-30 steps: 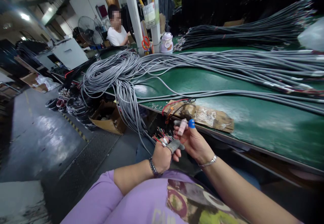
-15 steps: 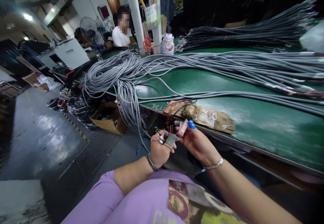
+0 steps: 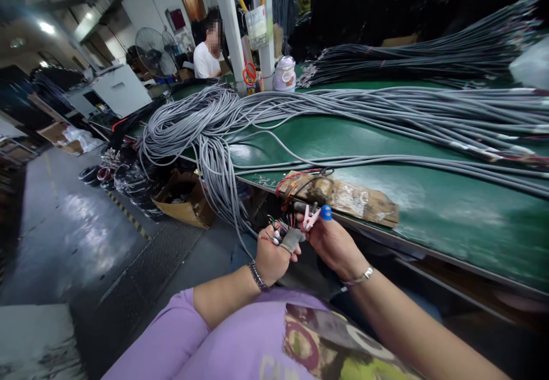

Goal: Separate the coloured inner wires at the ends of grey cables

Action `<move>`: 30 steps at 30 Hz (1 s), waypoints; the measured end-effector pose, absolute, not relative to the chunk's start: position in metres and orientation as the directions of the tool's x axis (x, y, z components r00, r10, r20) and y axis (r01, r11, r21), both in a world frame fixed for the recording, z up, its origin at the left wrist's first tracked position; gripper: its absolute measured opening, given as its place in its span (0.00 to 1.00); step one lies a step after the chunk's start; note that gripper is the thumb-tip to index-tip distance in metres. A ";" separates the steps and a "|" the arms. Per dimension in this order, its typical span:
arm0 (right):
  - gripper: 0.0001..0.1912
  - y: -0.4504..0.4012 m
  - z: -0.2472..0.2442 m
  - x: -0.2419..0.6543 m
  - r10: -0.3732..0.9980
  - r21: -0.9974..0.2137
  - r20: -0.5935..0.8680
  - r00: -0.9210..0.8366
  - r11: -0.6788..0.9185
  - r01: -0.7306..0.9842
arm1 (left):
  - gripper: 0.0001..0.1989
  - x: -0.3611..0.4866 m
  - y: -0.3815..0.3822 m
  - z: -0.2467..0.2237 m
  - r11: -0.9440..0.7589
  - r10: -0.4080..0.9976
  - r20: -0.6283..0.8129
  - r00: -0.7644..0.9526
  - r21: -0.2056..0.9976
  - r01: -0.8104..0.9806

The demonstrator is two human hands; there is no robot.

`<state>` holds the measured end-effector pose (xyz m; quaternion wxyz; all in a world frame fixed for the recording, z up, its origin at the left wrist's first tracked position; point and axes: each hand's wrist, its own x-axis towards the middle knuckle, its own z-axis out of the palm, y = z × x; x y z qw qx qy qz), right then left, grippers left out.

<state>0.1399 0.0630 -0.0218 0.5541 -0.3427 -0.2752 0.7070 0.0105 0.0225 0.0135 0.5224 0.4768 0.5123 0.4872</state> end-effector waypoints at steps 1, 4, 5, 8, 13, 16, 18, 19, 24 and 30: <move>0.24 0.064 -0.022 0.140 0.962 -0.734 -0.200 -0.186 -0.273 -0.621 | 0.18 0.011 0.023 0.013 0.078 0.997 -0.078 0.004 0.997 -0.023; 0.22 0.067 -0.020 0.138 0.951 -0.655 -0.231 -0.207 -0.309 -0.690 | 0.18 0.014 0.023 0.012 0.099 0.995 -0.098 0.009 0.995 -0.026; 0.20 0.067 -0.019 0.138 0.953 -0.643 -0.234 -0.193 -0.301 -0.704 | 0.18 0.014 0.023 0.012 0.102 0.995 -0.102 0.012 0.994 -0.024; 0.19 0.066 -0.016 0.135 0.954 -0.633 -0.239 -0.180 -0.294 -0.716 | 0.18 0.014 0.023 0.009 0.107 0.994 -0.107 0.023 0.994 -0.011; 0.22 0.061 -0.016 0.135 0.944 -0.590 -0.241 -0.224 -0.326 -0.738 | 0.18 0.011 0.021 0.003 0.122 0.992 -0.121 0.043 0.992 -0.013; 0.24 0.058 -0.020 0.140 0.936 -0.595 -0.231 -0.266 -0.352 -0.723 | 0.20 0.007 0.019 -0.002 0.138 0.989 -0.135 0.062 0.990 -0.037; 0.24 0.056 -0.024 0.146 0.940 -0.641 -0.218 -0.263 -0.341 -0.688 | 0.22 0.003 0.019 -0.008 0.166 0.982 -0.157 0.110 0.983 -0.080; 0.23 0.055 -0.025 0.149 0.943 -0.673 -0.213 -0.254 -0.330 -0.662 | 0.23 0.001 0.020 -0.010 0.181 0.976 -0.164 0.146 0.977 -0.115; 0.21 0.048 -0.034 0.170 0.958 -0.818 -0.248 -0.142 -0.286 -0.498 | 0.26 -0.009 0.023 -0.019 0.219 0.959 -0.155 0.239 0.937 -0.273; 0.18 0.035 -0.028 0.186 0.991 -0.988 -0.127 -0.041 -0.130 -0.088 | 0.22 -0.019 0.020 -0.020 0.332 0.921 -0.271 0.279 0.921 -0.202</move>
